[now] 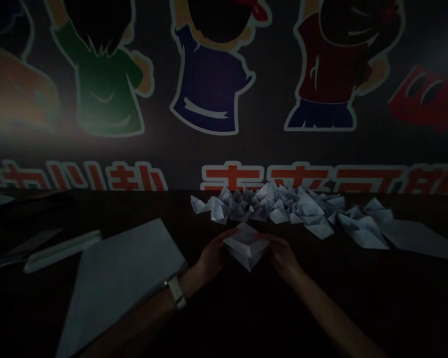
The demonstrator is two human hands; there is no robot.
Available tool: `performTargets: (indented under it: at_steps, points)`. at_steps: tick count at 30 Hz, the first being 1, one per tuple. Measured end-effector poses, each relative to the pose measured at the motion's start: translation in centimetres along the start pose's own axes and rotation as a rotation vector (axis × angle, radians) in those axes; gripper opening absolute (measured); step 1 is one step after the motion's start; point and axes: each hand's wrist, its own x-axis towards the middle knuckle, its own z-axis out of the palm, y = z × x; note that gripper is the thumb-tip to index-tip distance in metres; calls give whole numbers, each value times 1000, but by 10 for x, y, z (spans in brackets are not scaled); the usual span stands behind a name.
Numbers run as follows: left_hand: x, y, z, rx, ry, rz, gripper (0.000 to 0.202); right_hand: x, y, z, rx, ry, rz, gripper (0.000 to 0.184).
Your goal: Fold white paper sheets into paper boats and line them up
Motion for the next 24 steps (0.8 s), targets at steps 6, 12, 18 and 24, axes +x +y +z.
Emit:
performTargets:
  at_steps: [6,12,18,24]
  points:
    - [2,9,-4,21,-122,-104,43,3,-3,-6,-35,-27,9,29]
    - [5,2,-13,230,24,-49,47,-1,-6,-7,-198,-145,-72,38]
    - [12,-5,-18,343,-2,111,43,3,0,1,-103,-24,30,41]
    - [14,-5,-20,376,92,105,34,0,5,4,-44,53,201,31]
